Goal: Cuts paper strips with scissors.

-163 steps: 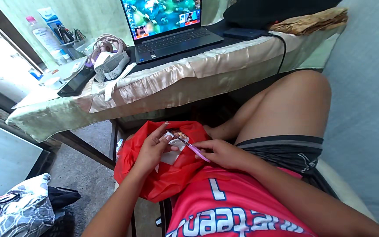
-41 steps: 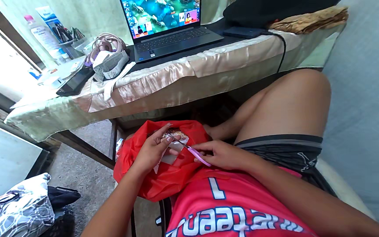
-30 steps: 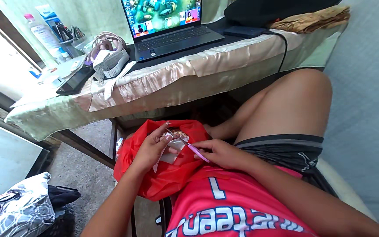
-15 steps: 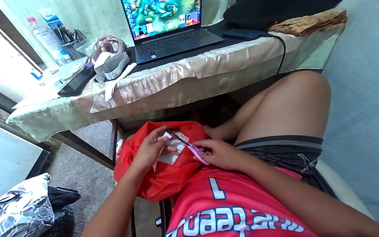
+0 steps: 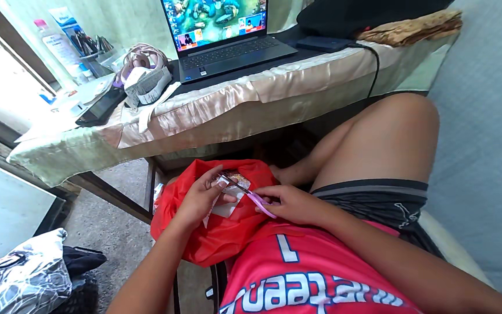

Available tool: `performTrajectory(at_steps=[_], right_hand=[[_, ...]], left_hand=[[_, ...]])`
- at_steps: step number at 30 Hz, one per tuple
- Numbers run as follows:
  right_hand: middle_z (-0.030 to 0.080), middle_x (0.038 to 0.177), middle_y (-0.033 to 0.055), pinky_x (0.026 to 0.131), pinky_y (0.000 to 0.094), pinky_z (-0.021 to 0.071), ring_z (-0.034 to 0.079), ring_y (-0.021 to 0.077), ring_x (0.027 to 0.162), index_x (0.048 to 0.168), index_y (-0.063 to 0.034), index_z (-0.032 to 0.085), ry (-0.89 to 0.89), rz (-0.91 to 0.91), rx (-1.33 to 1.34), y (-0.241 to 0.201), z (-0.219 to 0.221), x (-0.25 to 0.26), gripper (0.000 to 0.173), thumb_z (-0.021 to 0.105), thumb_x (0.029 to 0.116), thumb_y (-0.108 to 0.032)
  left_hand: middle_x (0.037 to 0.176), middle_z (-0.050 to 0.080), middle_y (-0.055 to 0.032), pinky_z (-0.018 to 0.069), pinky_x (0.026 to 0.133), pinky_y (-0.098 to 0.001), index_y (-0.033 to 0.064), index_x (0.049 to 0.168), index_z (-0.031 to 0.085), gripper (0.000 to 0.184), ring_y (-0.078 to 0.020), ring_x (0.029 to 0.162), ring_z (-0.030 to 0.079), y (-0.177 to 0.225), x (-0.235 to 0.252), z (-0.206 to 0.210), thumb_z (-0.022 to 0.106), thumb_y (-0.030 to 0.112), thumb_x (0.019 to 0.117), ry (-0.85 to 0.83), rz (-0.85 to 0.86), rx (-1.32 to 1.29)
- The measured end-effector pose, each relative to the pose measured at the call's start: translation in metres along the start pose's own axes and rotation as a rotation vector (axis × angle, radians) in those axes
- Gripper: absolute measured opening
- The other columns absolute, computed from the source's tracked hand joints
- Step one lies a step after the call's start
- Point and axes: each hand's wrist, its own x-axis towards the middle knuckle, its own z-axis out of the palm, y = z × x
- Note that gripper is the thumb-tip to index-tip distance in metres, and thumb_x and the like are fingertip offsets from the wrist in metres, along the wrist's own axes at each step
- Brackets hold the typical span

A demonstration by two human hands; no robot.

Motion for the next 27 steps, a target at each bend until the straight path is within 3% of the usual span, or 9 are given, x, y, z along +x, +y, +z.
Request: performTrajectory(at_steps=[12,19,27], right_hand=[[0.072,0.099,-0.0023,0.080,0.0265,0.0553,0.065,0.0040,0.083,0.135,-0.0196,0.066,0.017,0.010,-0.039,0.0002,0.0005,0.0002,0.037,0.061,0.1027,-0.037],[0.070,0.100,-0.0005,0.077,0.0240,0.0545,0.064,0.0041,0.082,0.137,-0.0159,0.064,-0.031,-0.005,0.054,0.0004,0.0019,-0.0011,0.042,0.063,0.1018,-0.039],[0.072,0.103,-0.0020,0.080,0.0245,0.0558,0.066,0.0034,0.085,0.137,-0.0186,0.064,-0.025,-0.008,0.029,0.0008,0.0020,-0.0013,0.043,0.063,0.1014,-0.041]], left_hand=[[0.124,0.068,-0.0190,0.0646,0.082,-0.0384,0.0029,0.157,0.031,0.052,-0.0281,0.090,0.075,0.0002,-0.0003,0.0018,0.046,0.002,0.1073,0.000,0.006,0.004],[0.124,0.069,-0.0189,0.0644,0.084,-0.0391,0.0039,0.158,0.029,0.053,-0.0282,0.091,0.075,0.0006,-0.0006,0.0011,0.046,0.003,0.1075,-0.012,0.003,-0.004],[0.124,0.069,-0.0190,0.0643,0.083,-0.0390,0.0038,0.158,0.029,0.053,-0.0287,0.090,0.075,-0.0004,0.0001,0.0012,0.046,0.003,0.1077,-0.005,-0.006,-0.009]])
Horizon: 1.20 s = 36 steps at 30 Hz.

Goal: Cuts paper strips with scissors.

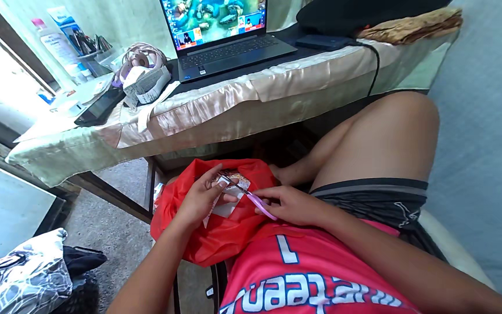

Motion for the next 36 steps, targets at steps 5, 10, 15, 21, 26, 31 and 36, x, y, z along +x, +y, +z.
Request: performTrajectory(at_steps=[5,10,15,21,26,31,36], right_hand=[[0.072,0.103,-0.0022,0.081,0.0245,0.0556,0.066,0.0033,0.086,0.138,-0.0183,0.064,0.001,0.008,-0.005,-0.0008,-0.0005,-0.0003,0.043,0.063,0.1014,-0.041],[0.072,0.098,-0.0020,0.078,0.0254,0.0550,0.065,0.0036,0.081,0.136,-0.0188,0.066,0.026,0.018,-0.036,-0.0003,-0.0018,0.0008,0.036,0.060,0.1037,-0.035],[0.068,0.095,-0.0006,0.073,0.0234,0.0533,0.062,0.0045,0.077,0.136,-0.0147,0.063,-0.024,0.032,0.085,-0.0009,0.0019,0.0003,0.042,0.062,0.1024,-0.039],[0.066,0.092,-0.0002,0.071,0.0254,0.0532,0.061,0.0066,0.075,0.136,-0.0163,0.063,0.053,0.050,0.089,-0.0032,-0.0001,0.0008,0.041,0.064,0.1013,-0.039],[0.069,0.100,0.0004,0.077,0.0274,0.0561,0.065,0.0076,0.081,0.139,-0.0183,0.061,0.067,0.061,0.060,-0.0005,0.0015,0.0011,0.043,0.065,0.1009,-0.038],[0.070,0.101,0.0000,0.078,0.0278,0.0562,0.065,0.0072,0.083,0.138,-0.0161,0.063,0.072,0.068,0.039,-0.0014,0.0003,0.0010,0.046,0.068,0.0986,-0.039],[0.067,0.090,-0.0001,0.071,0.0274,0.0540,0.061,0.0071,0.074,0.132,-0.0157,0.067,0.084,0.043,0.011,-0.0015,-0.0003,0.0002,0.040,0.066,0.0997,-0.038]], left_hand=[[0.124,0.069,-0.0191,0.0641,0.083,-0.0391,0.0041,0.159,0.029,0.054,-0.0284,0.090,0.075,-0.0008,0.0006,0.0006,0.046,0.003,0.1077,0.000,0.001,0.005],[0.124,0.069,-0.0193,0.0642,0.083,-0.0389,0.0038,0.159,0.029,0.054,-0.0281,0.090,0.075,0.0010,0.0014,0.0007,0.046,0.002,0.1074,-0.006,0.004,-0.003],[0.125,0.068,-0.0177,0.0642,0.083,-0.0394,0.0021,0.156,0.032,0.050,-0.0278,0.093,0.075,-0.0006,0.0013,0.0005,0.046,0.004,0.1078,0.000,-0.001,0.007],[0.123,0.071,-0.0168,0.0641,0.081,-0.0382,-0.0027,0.125,0.055,0.021,-0.0259,0.090,0.076,0.0013,-0.0011,0.0006,0.047,0.005,0.1080,0.099,0.035,0.020],[0.121,0.071,-0.0179,0.0641,0.082,-0.0402,-0.0037,0.122,0.059,0.020,-0.0280,0.092,0.076,0.0002,-0.0018,-0.0009,0.050,0.007,0.1070,0.110,0.083,0.023],[0.117,0.071,-0.0148,0.0635,0.079,-0.0377,-0.0006,0.120,0.066,0.020,-0.0235,0.085,0.073,-0.0012,-0.0011,-0.0023,0.056,0.009,0.1049,0.102,0.085,0.082],[0.108,0.072,-0.0134,0.0626,0.075,-0.0349,0.0005,0.119,0.068,0.020,-0.0204,0.080,0.071,-0.0039,-0.0001,-0.0035,0.059,0.011,0.1035,0.108,0.085,0.113]])
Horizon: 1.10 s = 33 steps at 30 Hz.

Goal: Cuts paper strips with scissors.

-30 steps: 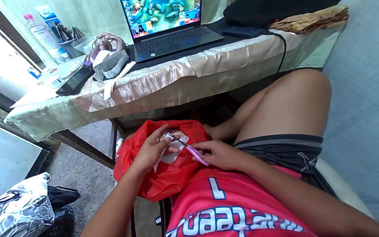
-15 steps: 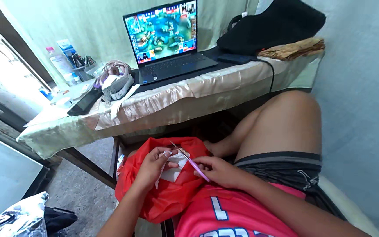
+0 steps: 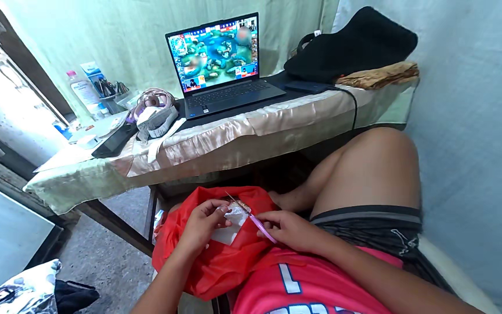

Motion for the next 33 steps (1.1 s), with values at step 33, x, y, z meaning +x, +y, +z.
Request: performTrajectory(at_steps=[33], right_hand=[[0.072,0.104,0.0001,0.076,0.0263,0.0592,0.068,0.0076,0.081,0.147,-0.0196,0.056,0.084,0.009,0.132,0.0031,0.0057,0.0024,0.048,0.066,0.1010,-0.030]], left_hand=[[0.079,0.060,-0.0034,0.0364,0.045,-0.0205,0.0047,0.118,0.060,0.027,-0.0070,0.051,0.044,-0.0055,0.0042,-0.0014,0.040,0.021,0.1106,0.046,-0.036,-0.037]])
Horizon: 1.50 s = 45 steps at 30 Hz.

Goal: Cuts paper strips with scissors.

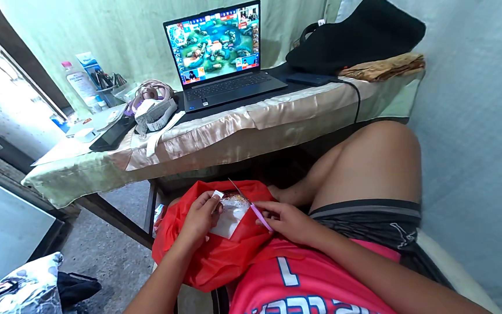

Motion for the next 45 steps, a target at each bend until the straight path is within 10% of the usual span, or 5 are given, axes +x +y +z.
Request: performTrajectory(at_steps=[15,45], right_hand=[[0.074,0.100,0.0006,0.071,0.0278,0.0634,0.072,0.0098,0.077,0.142,-0.0139,0.059,0.024,0.041,0.081,-0.0048,-0.0001,-0.0022,0.047,0.071,0.0980,-0.025],[0.073,0.107,0.0002,0.074,0.0258,0.0615,0.071,0.0081,0.083,0.149,-0.0160,0.053,-0.054,0.013,0.061,-0.0061,0.0002,-0.0017,0.045,0.060,0.1046,-0.022]], left_hand=[[0.098,0.071,-0.0099,0.0569,0.061,-0.0282,0.0021,0.111,0.064,0.022,-0.0158,0.070,0.067,-0.0004,-0.0014,0.0008,0.049,0.017,0.1085,-0.040,0.034,0.061],[0.086,0.066,-0.0042,0.0377,0.047,-0.0200,0.0036,0.111,0.067,0.021,-0.0057,0.053,0.046,-0.0010,-0.0007,0.0000,0.052,0.017,0.1070,-0.021,0.085,0.045]])
